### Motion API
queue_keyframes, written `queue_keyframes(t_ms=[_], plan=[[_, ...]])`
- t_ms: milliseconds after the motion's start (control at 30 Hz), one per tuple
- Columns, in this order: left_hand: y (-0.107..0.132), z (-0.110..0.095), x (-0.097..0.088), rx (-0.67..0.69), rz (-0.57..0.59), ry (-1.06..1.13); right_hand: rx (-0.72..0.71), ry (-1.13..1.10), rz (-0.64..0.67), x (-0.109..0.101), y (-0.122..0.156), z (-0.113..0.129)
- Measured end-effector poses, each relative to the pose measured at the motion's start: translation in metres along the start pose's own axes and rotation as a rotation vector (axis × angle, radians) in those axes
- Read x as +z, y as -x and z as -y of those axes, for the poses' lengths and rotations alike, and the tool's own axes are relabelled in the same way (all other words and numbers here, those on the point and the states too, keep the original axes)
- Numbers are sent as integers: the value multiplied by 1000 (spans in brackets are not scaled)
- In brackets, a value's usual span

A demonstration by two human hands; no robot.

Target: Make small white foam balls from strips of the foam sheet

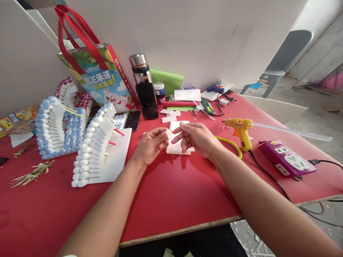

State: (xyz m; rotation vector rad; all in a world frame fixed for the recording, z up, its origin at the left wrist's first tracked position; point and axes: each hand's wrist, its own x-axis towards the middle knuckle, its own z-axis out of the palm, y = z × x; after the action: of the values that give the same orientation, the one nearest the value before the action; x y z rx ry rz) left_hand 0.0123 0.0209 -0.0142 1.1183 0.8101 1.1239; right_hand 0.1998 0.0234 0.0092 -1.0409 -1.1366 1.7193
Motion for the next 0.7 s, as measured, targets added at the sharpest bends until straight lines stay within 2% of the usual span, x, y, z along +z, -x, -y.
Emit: queue_keyframes(t_ms=[100, 233, 500, 700], plan=[[0, -1, 1, -102, 103, 149, -57, 19, 25, 0, 0, -1], [0, 2, 0, -166, 164, 244, -289, 85, 46, 0, 1, -1], [0, 1, -1, -190, 97, 218, -649, 544, 18, 3, 4, -7], [0, 2, -2, -234, 103, 148, -761, 783, 21, -1, 4, -6]])
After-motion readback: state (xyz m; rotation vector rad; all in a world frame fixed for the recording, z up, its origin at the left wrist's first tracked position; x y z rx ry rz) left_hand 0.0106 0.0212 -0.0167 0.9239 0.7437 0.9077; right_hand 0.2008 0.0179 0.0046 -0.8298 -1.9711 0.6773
